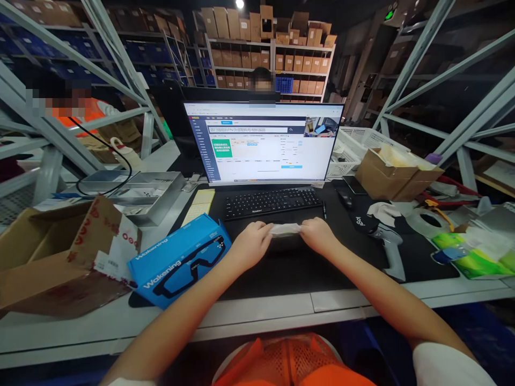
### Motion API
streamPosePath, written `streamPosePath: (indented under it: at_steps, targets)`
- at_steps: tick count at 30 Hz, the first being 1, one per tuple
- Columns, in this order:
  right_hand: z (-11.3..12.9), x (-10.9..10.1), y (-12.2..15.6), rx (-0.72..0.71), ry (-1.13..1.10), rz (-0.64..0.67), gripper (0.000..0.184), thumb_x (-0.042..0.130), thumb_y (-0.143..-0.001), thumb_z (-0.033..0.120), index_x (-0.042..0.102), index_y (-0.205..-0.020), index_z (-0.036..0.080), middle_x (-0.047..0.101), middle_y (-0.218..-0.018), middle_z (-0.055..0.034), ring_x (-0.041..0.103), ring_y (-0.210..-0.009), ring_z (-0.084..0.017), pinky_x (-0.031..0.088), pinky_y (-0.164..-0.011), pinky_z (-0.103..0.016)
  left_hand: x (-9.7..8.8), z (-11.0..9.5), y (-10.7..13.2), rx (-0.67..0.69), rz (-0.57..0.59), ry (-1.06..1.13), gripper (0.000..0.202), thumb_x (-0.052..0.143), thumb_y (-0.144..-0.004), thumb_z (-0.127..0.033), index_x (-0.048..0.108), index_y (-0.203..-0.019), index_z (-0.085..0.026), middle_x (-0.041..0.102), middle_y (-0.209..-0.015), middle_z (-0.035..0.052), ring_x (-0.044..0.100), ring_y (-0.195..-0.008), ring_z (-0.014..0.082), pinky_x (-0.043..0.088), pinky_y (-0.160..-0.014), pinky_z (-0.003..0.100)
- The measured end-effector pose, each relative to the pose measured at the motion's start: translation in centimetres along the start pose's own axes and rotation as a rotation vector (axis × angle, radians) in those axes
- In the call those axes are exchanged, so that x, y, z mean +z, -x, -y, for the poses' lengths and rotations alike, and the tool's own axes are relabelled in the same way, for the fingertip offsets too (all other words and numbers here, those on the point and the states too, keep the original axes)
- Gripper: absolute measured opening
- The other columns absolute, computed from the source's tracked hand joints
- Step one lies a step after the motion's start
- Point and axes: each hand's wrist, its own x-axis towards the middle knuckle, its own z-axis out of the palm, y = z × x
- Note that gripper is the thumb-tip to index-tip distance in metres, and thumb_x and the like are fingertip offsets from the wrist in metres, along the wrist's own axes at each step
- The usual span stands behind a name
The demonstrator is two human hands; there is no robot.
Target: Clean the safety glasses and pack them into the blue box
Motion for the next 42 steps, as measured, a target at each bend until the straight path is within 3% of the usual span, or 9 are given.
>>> streamPosePath:
  at_steps: [5,8,11,16,23,26,31,37,42]
  targets:
    - [-0.3,-0.9,-1.0,0.050,-0.105,0.143,0.030,0.054,-0.097,0.006,0.083,-0.099,0.013,0.078,-0.100,-0.0146,0.073,-0.092,-0.025,0.047,-0.080,-0.034,-0.4,0.5,1.6,-0.034,-0.038,-0.024,0.046,0.039,-0.112,-0.034,0.073,-0.135,-0.012,0.065,-0.134,0.0187,0.062,-0.122,0.0338,0.056,-0.108,0.052]
    - [-0.2,-1.6,0.0,0.098,-0.344,-0.002,0.035,0.057,-0.097,0.012,0.080,-0.124,0.016,0.078,-0.113,-0.0115,0.073,-0.104,-0.024,0.053,-0.090,-0.033,-0.3,0.3,2.0,-0.080,0.049,-0.097,0.047,0.037,-0.112,-0.034,0.071,-0.137,-0.011,0.064,-0.121,0.0182,0.063,-0.110,0.0335,0.058,-0.100,0.053]
    - [0.9,-1.7,1.3,0.061,-0.466,-0.167,0.045,0.059,-0.100,0.020,0.069,-0.144,0.015,0.075,-0.126,-0.0132,0.071,-0.115,-0.025,0.056,-0.102,-0.037,-0.1,0.2,1.7,-0.111,0.118,-0.050,0.051,0.036,-0.113,-0.034,0.064,-0.144,-0.006,0.063,-0.128,0.0202,0.063,-0.118,0.0350,0.055,-0.108,0.056]
    - [3.2,-0.3,2.8,0.051,-0.355,-0.095,0.042,0.057,-0.106,0.028,0.069,-0.141,0.009,0.074,-0.134,-0.0202,0.072,-0.122,-0.033,0.056,-0.108,-0.047,0.1,0.7,2.8,-0.122,0.064,0.158,0.059,0.050,-0.109,-0.037,0.047,-0.162,-0.012,0.056,-0.156,0.0183,0.056,-0.144,0.0342,0.047,-0.124,0.055]
    - [3.5,-0.1,2.9,0.130,-0.321,0.032,0.042,0.059,-0.108,0.039,0.073,-0.136,0.011,0.076,-0.131,-0.0188,0.075,-0.118,-0.034,0.056,-0.103,-0.044,0.8,1.8,3.5,-0.013,0.132,0.324,0.049,0.063,-0.103,-0.035,0.061,-0.151,-0.022,0.042,-0.169,0.0135,0.050,-0.153,0.0312,0.045,-0.129,0.048]
    - [3.1,-0.8,3.1,0.145,-0.332,0.086,0.038,0.062,-0.106,0.043,0.075,-0.128,0.015,0.078,-0.125,-0.0154,0.075,-0.114,-0.033,0.056,-0.097,-0.041,1.3,2.3,3.2,0.025,0.084,0.278,0.037,0.070,-0.100,-0.036,0.070,-0.134,-0.020,0.050,-0.158,0.0158,0.060,-0.141,0.0319,0.054,-0.120,0.047]
    - [3.0,-0.9,3.4,0.123,-0.307,0.136,0.037,0.080,-0.095,0.045,0.072,-0.117,0.016,0.078,-0.116,-0.0126,0.075,-0.108,-0.032,0.054,-0.089,-0.039,1.5,1.9,4.2,0.032,-0.042,-0.110,0.038,0.087,-0.089,-0.043,0.070,-0.107,-0.014,0.065,-0.122,0.0173,0.066,-0.110,0.0350,0.060,-0.095,0.051]
    - [3.1,0.6,3.1,0.100,-0.274,0.061,0.031,0.087,-0.089,0.036,0.069,-0.104,0.016,0.075,-0.107,-0.0127,0.072,-0.102,-0.030,0.053,-0.088,-0.039,0.5,1.6,3.3,-0.049,0.115,-0.047,0.035,0.093,-0.083,-0.035,0.066,-0.096,-0.017,0.068,-0.105,0.0088,0.064,-0.102,0.0300,0.054,-0.087,0.041]
    - [2.2,0.8,3.5,0.073,-0.415,0.017,0.037,0.090,-0.085,0.031,0.070,-0.115,0.018,0.075,-0.114,-0.0105,0.072,-0.105,-0.029,0.055,-0.091,-0.039,-1.0,2.0,2.3,-0.154,0.305,0.127,0.036,0.092,-0.079,-0.041,0.065,-0.088,-0.019,0.068,-0.095,0.0052,0.066,-0.092,0.0270,0.048,-0.077,0.035]
